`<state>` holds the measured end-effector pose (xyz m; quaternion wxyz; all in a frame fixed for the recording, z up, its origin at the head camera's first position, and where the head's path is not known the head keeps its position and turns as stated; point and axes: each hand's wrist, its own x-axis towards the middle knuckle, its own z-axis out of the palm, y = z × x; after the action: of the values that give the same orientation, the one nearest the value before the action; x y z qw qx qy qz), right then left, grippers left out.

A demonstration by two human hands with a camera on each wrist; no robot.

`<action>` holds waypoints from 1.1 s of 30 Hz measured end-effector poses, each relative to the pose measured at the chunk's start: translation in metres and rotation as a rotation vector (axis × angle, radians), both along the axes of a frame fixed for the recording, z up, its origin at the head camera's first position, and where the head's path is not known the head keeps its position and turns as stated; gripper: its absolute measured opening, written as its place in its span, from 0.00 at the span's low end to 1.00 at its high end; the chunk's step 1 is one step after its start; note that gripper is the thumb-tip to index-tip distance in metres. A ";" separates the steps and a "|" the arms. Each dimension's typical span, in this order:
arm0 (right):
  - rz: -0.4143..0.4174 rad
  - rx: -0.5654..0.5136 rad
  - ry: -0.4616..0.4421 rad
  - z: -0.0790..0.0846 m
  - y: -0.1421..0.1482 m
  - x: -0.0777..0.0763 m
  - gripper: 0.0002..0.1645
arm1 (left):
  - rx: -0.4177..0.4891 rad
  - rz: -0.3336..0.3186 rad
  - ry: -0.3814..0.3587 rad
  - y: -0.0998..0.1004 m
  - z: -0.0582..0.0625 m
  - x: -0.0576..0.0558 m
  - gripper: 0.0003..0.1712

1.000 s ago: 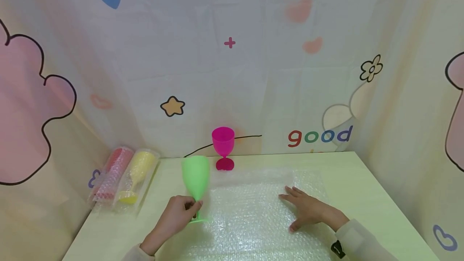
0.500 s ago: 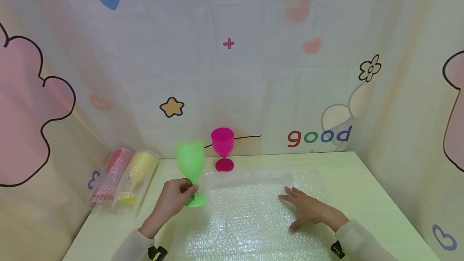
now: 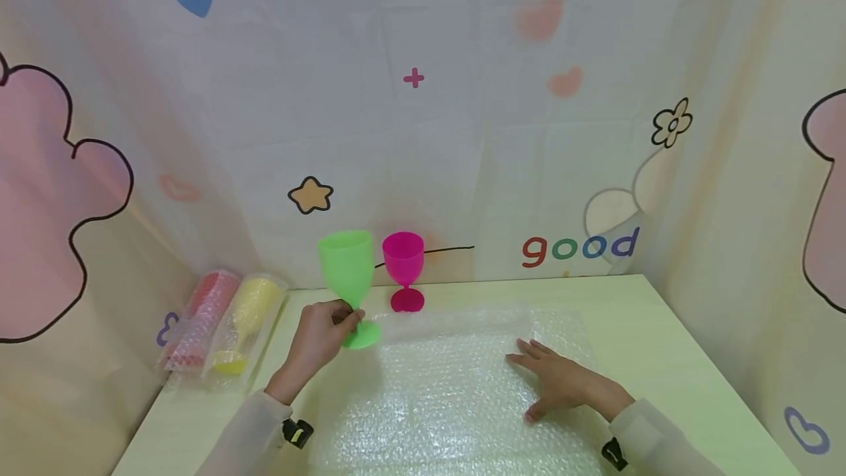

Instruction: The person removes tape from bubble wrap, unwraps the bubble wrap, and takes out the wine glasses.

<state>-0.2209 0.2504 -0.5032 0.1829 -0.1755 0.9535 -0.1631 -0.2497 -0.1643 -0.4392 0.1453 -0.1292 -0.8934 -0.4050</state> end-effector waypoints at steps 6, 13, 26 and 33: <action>0.015 -0.007 0.006 0.000 0.000 0.000 0.62 | 0.002 0.014 0.077 0.001 0.006 -0.012 0.08; 0.011 -0.012 -0.007 0.000 0.000 0.000 0.61 | 0.008 0.055 0.064 0.004 0.007 -0.028 0.09; 0.025 -0.010 0.006 0.001 0.002 0.002 0.62 | 0.043 0.104 0.066 0.007 -0.003 -0.064 0.10; 0.026 -0.022 0.009 0.002 0.002 0.003 0.62 | 0.101 0.149 -0.026 0.007 -0.018 -0.082 0.11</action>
<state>-0.2181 0.2526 -0.5017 0.1787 -0.1908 0.9501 -0.1702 -0.3317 -0.1573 -0.4573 0.1697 -0.0498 -0.8809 -0.4391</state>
